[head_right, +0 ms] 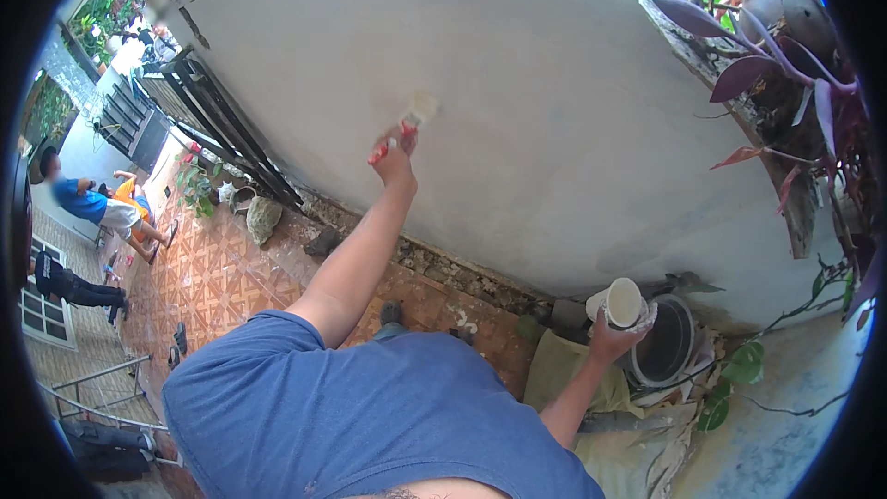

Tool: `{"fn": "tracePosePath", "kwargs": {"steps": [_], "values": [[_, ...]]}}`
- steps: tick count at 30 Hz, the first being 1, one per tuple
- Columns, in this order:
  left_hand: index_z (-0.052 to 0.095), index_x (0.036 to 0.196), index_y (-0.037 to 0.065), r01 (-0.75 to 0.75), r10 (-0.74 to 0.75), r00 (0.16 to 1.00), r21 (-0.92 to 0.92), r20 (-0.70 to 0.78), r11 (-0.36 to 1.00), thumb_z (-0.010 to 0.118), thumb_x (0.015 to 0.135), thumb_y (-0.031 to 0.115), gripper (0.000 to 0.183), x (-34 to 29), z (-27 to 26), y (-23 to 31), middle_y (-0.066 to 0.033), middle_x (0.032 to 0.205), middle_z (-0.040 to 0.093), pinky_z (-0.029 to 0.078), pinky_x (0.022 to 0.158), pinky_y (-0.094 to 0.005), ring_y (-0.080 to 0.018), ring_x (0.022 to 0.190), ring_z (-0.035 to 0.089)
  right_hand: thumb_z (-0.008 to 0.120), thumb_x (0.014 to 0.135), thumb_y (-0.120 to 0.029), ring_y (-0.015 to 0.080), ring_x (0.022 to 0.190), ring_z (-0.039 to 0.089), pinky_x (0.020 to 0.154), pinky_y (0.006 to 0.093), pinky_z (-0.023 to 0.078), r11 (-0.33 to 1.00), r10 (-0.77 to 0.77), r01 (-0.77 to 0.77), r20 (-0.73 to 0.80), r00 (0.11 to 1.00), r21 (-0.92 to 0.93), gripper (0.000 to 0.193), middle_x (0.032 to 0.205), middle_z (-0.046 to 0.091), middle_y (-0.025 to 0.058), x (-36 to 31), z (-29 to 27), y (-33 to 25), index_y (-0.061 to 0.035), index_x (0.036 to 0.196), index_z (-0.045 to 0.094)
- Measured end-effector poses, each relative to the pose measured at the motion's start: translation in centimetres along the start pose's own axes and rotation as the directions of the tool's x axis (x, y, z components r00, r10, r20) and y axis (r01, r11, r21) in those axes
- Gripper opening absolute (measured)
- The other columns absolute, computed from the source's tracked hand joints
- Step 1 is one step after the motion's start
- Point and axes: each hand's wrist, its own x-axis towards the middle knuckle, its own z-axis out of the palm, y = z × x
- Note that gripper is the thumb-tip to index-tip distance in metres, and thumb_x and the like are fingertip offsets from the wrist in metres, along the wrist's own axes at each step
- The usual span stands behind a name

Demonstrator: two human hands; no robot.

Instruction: The person paints a white exterior wall using a small paint brush and a plastic cup of white paint.

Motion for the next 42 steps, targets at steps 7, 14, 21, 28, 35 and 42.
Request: {"fn": "tracePosePath", "kwargs": {"steps": [7, 14, 21, 28, 35, 42], "values": [[0.047, 0.09, 0.003, 0.133, -0.16, 0.982, -0.241, -0.096, 0.961, 0.044, 0.089, -0.002, 0.006, -1.9, 0.8, 0.0, -0.0156, 0.095, 0.06, 0.055, 0.077, -0.0343, -0.0266, 0.084, 0.064, 0.079, 0.06, -0.014, 0.0341, 0.12, 0.044, 0.102, 0.0441, 0.034, 0.998, -0.054, 0.054, 0.003, 0.999, -0.027, 0.092, 0.129, 0.042, 0.0203, 0.2, 0.7, 0.7, 0.0035, 0.136, 0.03], [0.051, 0.091, -0.001, -0.158, 0.238, 0.957, -0.39, 0.167, 0.907, 0.049, 0.087, 0.004, 0.006, 0.5, 15.0, 15.4, -0.0118, 0.088, 0.059, 0.054, 0.081, -0.0379, -0.0255, 0.08, 0.062, 0.078, 0.06, -0.012, 0.0335, 0.119, 0.045, 0.102, 0.0439, 0.034, 1.0, -0.006, 0.006, 0.004, 1.0, -0.009, 0.091, 0.127, 0.044, 0.0193, -0.1, 0.2, -0.5, 0.001, 0.136, 0.03], [0.055, 0.098, -0.002, -0.134, 0.201, 0.968, -0.366, 0.151, 0.921, 0.05, 0.088, 0.006, 0.014, 0.9, 15.2, 15.7, -0.0133, 0.094, 0.063, 0.054, 0.081, -0.034, -0.0247, 0.085, 0.065, 0.077, 0.06, -0.003, 0.0315, 0.118, 0.047, 0.102, 0.0412, 0.034, 0.999, 0.015, -0.015, -0.021, 1.0, -0.036, 0.089, 0.125, 0.047, 0.019, -0.4, -1.2, -0.7, -0.0009, 0.136, 0.03], [0.054, 0.102, -0.001, -0.006, 0.005, 0.999, -0.01, -0.047, 1.0, 0.053, 0.09, 0.009, 0.016, -0.2, 2.1, 1.2, -0.0131, 0.093, 0.063, 0.055, 0.079, -0.0341, -0.0269, 0.086, 0.065, 0.077, 0.061, -0.002, 0.0313, 0.117, 0.047, 0.102, 0.0409, 0.034, 0.996, 0.007, -0.011, -0.039, 0.999, -0.089, 0.088, 0.125, 0.047, 0.0185, -0.4, -1.8, -1.0, 0.0, 0.136, 0.03], [0.053, 0.085, 0.005, 0.182, -0.187, 0.975, -0.049, -0.119, 0.982, 0.054, 0.087, 0.002, 0.004, -2.5, 1.1, -0.6, -0.0091, 0.086, 0.061, 0.052, 0.067, -0.0264, -0.0188, 0.074, 0.062, 0.077, 0.06, -0.007, 0.0327, 0.116, 0.047, 0.101, 0.0424, 0.035, 0.998, -0.01, 0.01, 0.002, 1.0, -0.058, 0.089, 0.125, 0.046, 0.019, -0.1, -1.3, -0.5, 0.0012, 0.136, 0.031], [0.053, 0.1, -0.002, -0.07, 0.155, 0.964, -0.352, 0.217, 0.933, 0.05, 0.089, 0.006, 0.014, -3.1, 14.7, 14.7, -0.0123, 0.095, 0.061, 0.055, 0.078, -0.0306, -0.0233, 0.087, 0.065, 0.077, 0.06, -0.003, 0.0307, 0.119, 0.045, 0.104, 0.0406, 0.032, 1.0, 0.014, -0.014, -0.004, 1.0, -0.027, 0.089, 0.128, 0.044, 0.0183, 0.0, -1.8, -1.4, 0.0011, 0.135, 0.03]]}}
